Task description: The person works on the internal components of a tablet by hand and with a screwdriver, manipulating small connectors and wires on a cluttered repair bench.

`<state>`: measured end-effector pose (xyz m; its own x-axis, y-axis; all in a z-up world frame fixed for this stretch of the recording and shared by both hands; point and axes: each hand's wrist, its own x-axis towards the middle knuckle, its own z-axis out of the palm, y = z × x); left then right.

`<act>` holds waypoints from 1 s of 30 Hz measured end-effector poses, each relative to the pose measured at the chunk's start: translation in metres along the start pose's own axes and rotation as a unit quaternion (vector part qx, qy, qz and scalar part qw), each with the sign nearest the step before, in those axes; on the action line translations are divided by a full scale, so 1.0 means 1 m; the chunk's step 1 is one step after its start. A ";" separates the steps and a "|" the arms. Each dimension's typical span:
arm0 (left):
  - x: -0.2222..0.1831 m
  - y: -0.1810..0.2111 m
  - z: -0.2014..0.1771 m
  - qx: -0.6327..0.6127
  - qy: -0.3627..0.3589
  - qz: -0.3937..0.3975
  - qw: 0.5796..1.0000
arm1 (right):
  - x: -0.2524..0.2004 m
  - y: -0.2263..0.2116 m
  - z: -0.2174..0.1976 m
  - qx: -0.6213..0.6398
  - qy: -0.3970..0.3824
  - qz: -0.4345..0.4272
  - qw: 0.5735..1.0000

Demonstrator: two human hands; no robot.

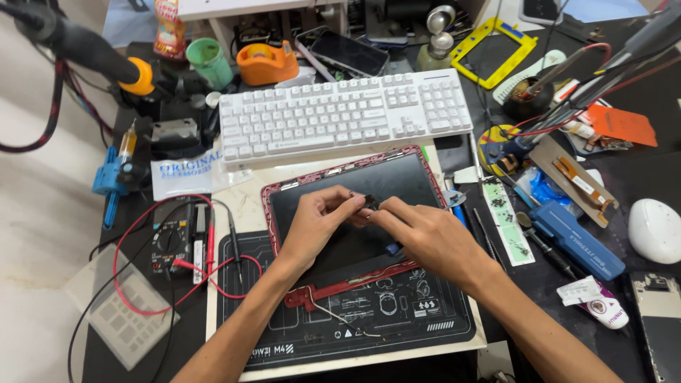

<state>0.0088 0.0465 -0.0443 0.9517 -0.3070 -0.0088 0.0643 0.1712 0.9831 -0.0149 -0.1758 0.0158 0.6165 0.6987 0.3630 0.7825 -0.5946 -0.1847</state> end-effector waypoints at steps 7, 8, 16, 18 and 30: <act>0.009 -0.007 -0.010 0.014 0.034 0.037 0.999 | -0.001 -0.010 -0.012 0.022 -0.029 0.031 0.999; 0.015 -0.007 -0.015 0.007 0.046 0.043 0.998 | 0.000 -0.012 -0.013 0.029 -0.034 0.036 0.998; 0.008 0.011 -0.030 0.081 0.092 0.106 0.987 | 0.004 -0.052 -0.016 0.080 -0.102 0.080 0.988; 0.001 0.023 -0.031 0.127 0.072 0.143 0.979 | 0.008 -0.056 -0.013 0.099 -0.085 0.068 0.989; -0.146 0.037 -0.064 0.540 0.114 0.238 0.799 | -0.011 -0.100 0.048 0.120 -0.108 -0.053 0.985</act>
<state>-0.1082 0.1577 -0.0183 0.8290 -0.2479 0.5013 -0.5011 -0.7275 0.4688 -0.0956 -0.1054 -0.0140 0.5136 0.8359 0.1936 0.8256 -0.4199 -0.3769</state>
